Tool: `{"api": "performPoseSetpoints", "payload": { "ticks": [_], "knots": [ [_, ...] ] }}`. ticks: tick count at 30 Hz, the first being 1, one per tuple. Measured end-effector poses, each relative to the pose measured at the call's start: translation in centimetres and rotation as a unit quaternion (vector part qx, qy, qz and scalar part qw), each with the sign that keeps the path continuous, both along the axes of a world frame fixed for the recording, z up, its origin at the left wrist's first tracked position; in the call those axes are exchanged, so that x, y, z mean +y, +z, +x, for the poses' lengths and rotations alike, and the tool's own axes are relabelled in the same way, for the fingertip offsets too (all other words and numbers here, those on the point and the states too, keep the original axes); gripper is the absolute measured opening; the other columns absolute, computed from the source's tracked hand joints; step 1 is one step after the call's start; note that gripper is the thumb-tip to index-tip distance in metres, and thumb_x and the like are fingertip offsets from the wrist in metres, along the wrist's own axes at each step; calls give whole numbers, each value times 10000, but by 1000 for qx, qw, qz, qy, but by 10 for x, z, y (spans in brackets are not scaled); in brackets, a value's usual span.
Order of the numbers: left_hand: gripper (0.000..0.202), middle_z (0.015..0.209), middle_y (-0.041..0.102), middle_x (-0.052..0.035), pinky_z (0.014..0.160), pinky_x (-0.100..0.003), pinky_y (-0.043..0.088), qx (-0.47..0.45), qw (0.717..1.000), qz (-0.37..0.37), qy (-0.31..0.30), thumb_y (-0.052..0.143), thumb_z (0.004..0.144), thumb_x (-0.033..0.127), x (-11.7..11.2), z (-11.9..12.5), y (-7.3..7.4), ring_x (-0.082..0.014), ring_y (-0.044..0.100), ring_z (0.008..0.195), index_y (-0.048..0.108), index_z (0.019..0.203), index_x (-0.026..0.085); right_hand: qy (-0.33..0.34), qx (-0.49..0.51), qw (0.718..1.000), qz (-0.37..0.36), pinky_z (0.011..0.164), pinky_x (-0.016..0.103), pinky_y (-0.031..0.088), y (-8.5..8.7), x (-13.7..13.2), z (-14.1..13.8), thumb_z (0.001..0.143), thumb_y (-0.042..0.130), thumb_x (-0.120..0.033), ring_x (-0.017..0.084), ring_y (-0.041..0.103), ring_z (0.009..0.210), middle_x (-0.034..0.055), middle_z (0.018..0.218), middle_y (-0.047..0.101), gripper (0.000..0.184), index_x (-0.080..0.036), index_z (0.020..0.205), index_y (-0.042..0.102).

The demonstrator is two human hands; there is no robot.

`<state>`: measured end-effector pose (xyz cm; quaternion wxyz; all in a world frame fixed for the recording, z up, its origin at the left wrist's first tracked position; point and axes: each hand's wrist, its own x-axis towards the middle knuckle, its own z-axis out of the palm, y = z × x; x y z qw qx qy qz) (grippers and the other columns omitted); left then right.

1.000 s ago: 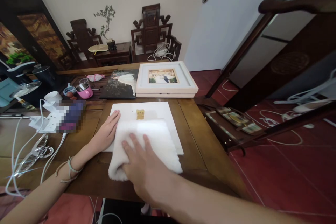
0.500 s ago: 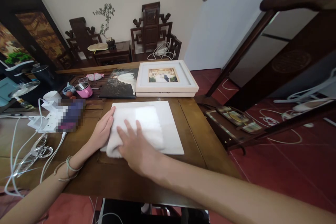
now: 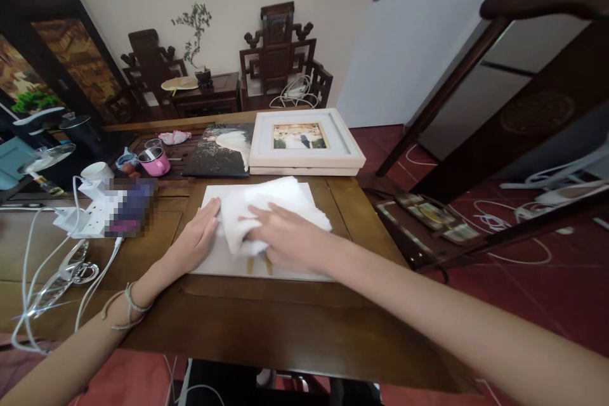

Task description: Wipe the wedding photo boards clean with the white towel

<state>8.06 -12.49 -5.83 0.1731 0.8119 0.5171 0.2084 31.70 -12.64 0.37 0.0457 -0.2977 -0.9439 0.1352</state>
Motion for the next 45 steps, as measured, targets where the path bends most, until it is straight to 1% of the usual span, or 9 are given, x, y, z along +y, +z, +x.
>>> {"api": "performPoseSetpoints", "payload": {
  "ticks": [3, 6, 14, 18, 26, 30, 33, 40, 45],
  "knots": [
    [501, 1517, 318, -150, 1165, -483, 171, 2, 1000, 4, -3, 199, 988, 300, 0, 1, 2, -240, 218, 1432, 365, 1413, 93, -65, 44, 997, -23, 885, 396, 457, 2, 26, -11, 669, 395, 12, 275, 580, 1088, 134, 1190, 643, 505, -165, 1062, 657],
    [477, 1507, 340, -137, 1159, -502, 184, -9, 1000, 12, -11, 215, 992, 290, -1, 3, 4, -255, 215, 1433, 382, 1408, 127, -65, 95, 992, -52, 748, 307, 454, 9, 46, -31, 694, 376, -12, 229, 618, 888, 96, 1018, 697, 430, -155, 988, 656],
    [443, 1445, 416, -157, 1142, -548, 210, -13, 998, 51, -34, 340, 963, 248, 0, 0, 2, -291, 280, 1402, 410, 1390, 155, -17, 108, 992, -68, 766, 263, 401, 20, 68, -84, 742, 376, -40, 198, 594, 908, 36, 999, 691, 295, -186, 814, 622],
    [478, 1492, 345, -187, 1149, -521, 204, 3, 999, 37, -24, 348, 957, 265, -2, -3, 0, -281, 254, 1418, 378, 1405, 100, -58, 86, 992, -68, 729, 291, 415, 22, 70, -65, 742, 377, -63, 222, 606, 852, 71, 957, 695, 267, -167, 811, 614],
    [479, 1501, 341, -171, 1148, -506, 206, 1, 999, 42, -11, 370, 944, 261, -2, -4, -7, -257, 254, 1420, 384, 1405, 131, -173, 40, 983, -41, 931, 396, 402, 8, 64, 35, 747, 380, -77, 293, 544, 1128, 102, 1250, 617, 451, -158, 1117, 625],
    [467, 1499, 342, -178, 1149, -499, 213, -2, 999, 47, -4, 363, 947, 263, -2, -3, -9, -259, 256, 1419, 403, 1390, 120, -220, 3, 975, -20, 905, 415, 431, -2, 54, 71, 756, 386, -80, 302, 570, 1088, 104, 1194, 649, 485, -159, 1176, 614],
    [457, 1493, 350, -184, 1152, -485, 216, 2, 999, 50, -1, 353, 950, 262, 0, -2, -9, -258, 264, 1416, 422, 1373, 103, -191, -6, 982, -6, 865, 378, 448, -3, 48, 70, 734, 386, -49, 279, 598, 1020, 98, 1111, 678, 489, -167, 1140, 632],
    [454, 1485, 367, -178, 1153, -487, 219, -8, 999, 42, 2, 376, 949, 287, 1, -1, -6, -270, 277, 1410, 436, 1367, 121, -110, -5, 994, 21, 794, 312, 445, 1, 49, 23, 708, 386, -1, 232, 611, 871, 100, 932, 687, 460, -141, 1066, 640],
    [454, 1489, 365, -163, 1157, -475, 217, -4, 999, 47, 5, 364, 957, 297, 1, -1, -6, -253, 276, 1411, 423, 1377, 134, -120, -8, 993, 22, 796, 314, 457, -3, 48, 44, 694, 379, 11, 233, 618, 876, 105, 926, 682, 480, -133, 1075, 631]
  ]
}}
